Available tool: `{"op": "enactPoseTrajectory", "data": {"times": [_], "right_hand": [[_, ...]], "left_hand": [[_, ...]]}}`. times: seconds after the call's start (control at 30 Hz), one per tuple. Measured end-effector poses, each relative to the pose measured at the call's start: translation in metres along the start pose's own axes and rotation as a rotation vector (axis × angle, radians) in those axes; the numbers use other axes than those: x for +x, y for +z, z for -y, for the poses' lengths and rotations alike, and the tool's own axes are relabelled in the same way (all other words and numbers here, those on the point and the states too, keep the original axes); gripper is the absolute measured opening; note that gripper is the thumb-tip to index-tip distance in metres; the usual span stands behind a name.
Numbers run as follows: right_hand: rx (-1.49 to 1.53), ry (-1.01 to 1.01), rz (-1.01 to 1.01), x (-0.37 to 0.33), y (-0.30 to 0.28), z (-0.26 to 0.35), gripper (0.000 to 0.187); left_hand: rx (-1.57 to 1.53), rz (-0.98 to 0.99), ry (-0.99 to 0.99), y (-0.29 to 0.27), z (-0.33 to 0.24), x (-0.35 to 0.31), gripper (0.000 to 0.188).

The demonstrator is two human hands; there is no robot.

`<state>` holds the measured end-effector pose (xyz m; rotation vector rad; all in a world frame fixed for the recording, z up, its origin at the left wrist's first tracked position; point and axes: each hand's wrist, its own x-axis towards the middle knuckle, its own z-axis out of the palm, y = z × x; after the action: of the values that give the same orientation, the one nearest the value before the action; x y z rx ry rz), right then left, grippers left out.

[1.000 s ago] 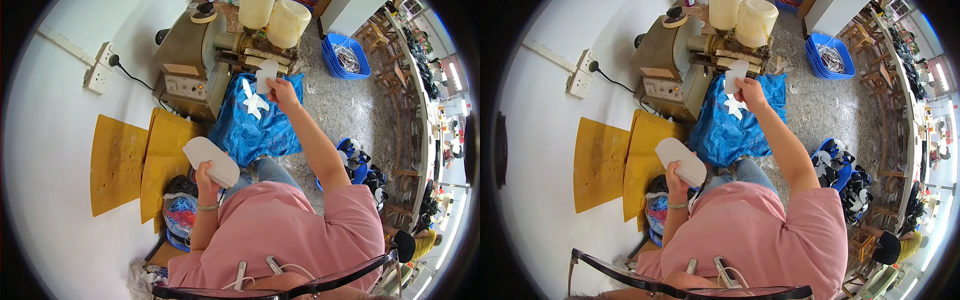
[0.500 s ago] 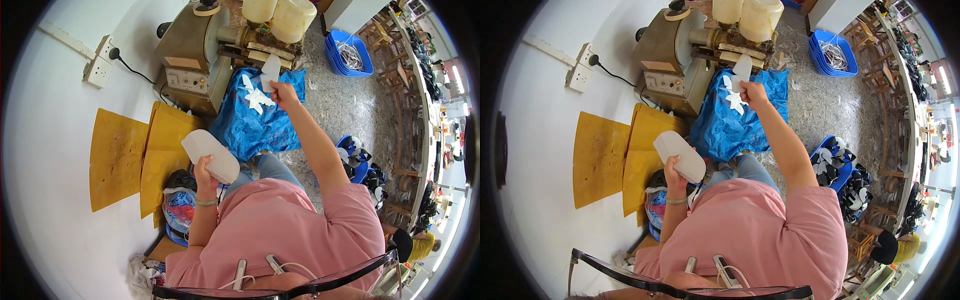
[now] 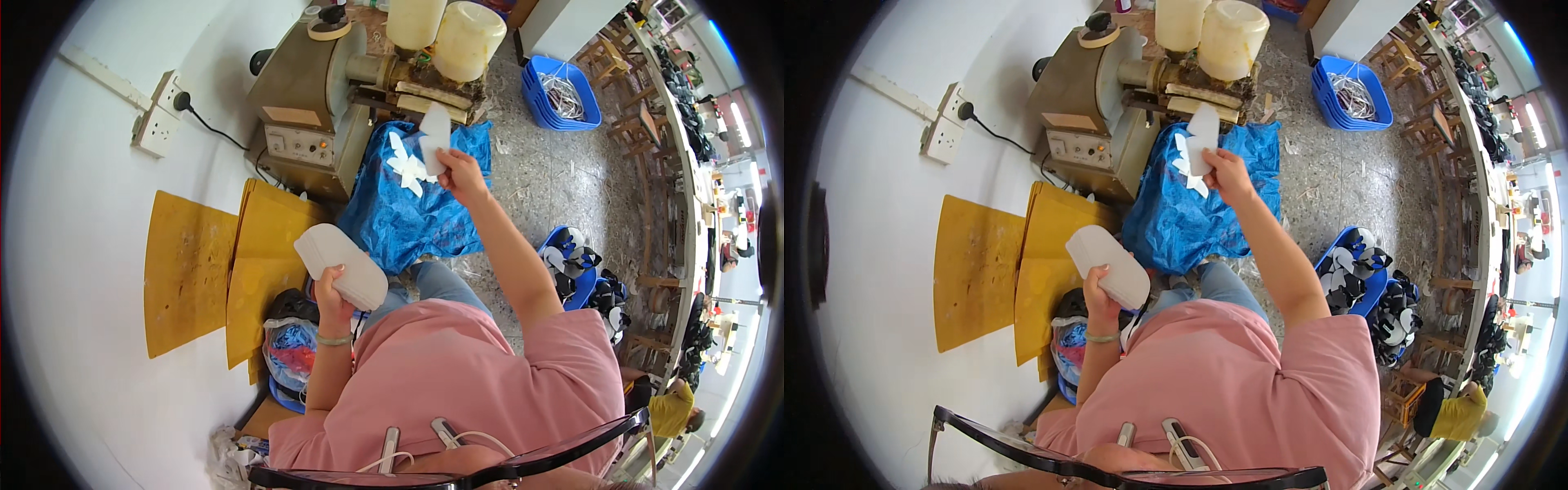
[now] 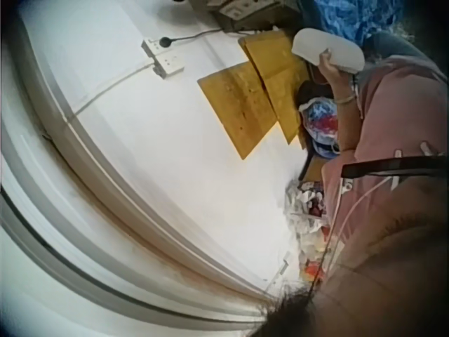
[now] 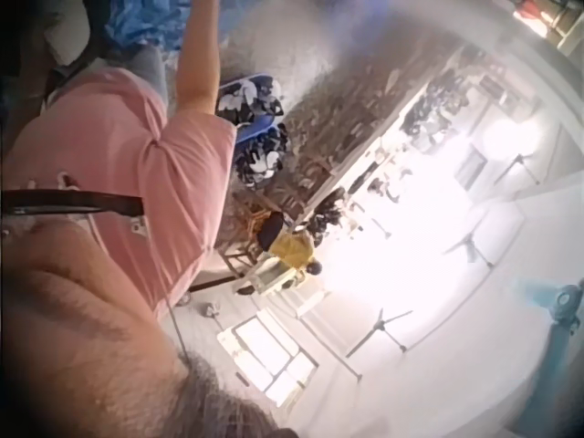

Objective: The person removes a rubber band from a stack of shoe components, carries them to a gluing machine, and feeds each piece through the roller before dropping them onto a tarp.

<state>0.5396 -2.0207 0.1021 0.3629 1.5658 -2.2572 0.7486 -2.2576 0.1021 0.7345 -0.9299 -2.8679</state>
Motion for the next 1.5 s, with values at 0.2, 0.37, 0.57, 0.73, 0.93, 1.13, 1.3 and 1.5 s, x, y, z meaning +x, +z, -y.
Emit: {"op": "enactPoseTrajectory", "data": {"times": [0.2,0.37,0.57,0.73,0.93,1.13,1.3,1.5], "right_hand": [[0.058,0.013,-0.032,0.016,-0.001,-0.006,0.024],[0.133,0.023,-0.136,0.051,-0.017,0.001,0.024],[-0.312,0.174,0.033,-0.011,0.025,-0.003,0.051],[-0.959,0.036,0.558,-0.113,0.064,-0.035,0.034],[-0.310,0.030,0.145,-0.058,0.039,-0.015,0.022],[0.012,0.041,0.034,0.015,0.019,-0.003,0.022],[0.062,0.073,0.057,0.049,0.011,0.000,0.022],[-0.276,0.228,0.306,0.023,0.013,0.011,0.038]], "left_hand": [[-0.001,0.001,0.006,0.003,-0.005,-0.002,0.056],[0.002,-0.033,0.009,-0.001,-0.004,-0.003,0.052],[0.024,-0.102,0.056,0.002,-0.002,0.001,0.048],[0.101,-0.013,0.056,0.015,0.006,0.010,0.048],[-0.077,0.006,-0.008,0.023,0.001,0.018,0.049],[-0.019,-0.070,0.056,0.024,0.006,0.003,0.050],[-0.193,-0.047,0.050,0.032,0.024,-0.008,0.052],[0.033,-0.196,0.147,0.060,0.054,-0.002,0.045]]}}
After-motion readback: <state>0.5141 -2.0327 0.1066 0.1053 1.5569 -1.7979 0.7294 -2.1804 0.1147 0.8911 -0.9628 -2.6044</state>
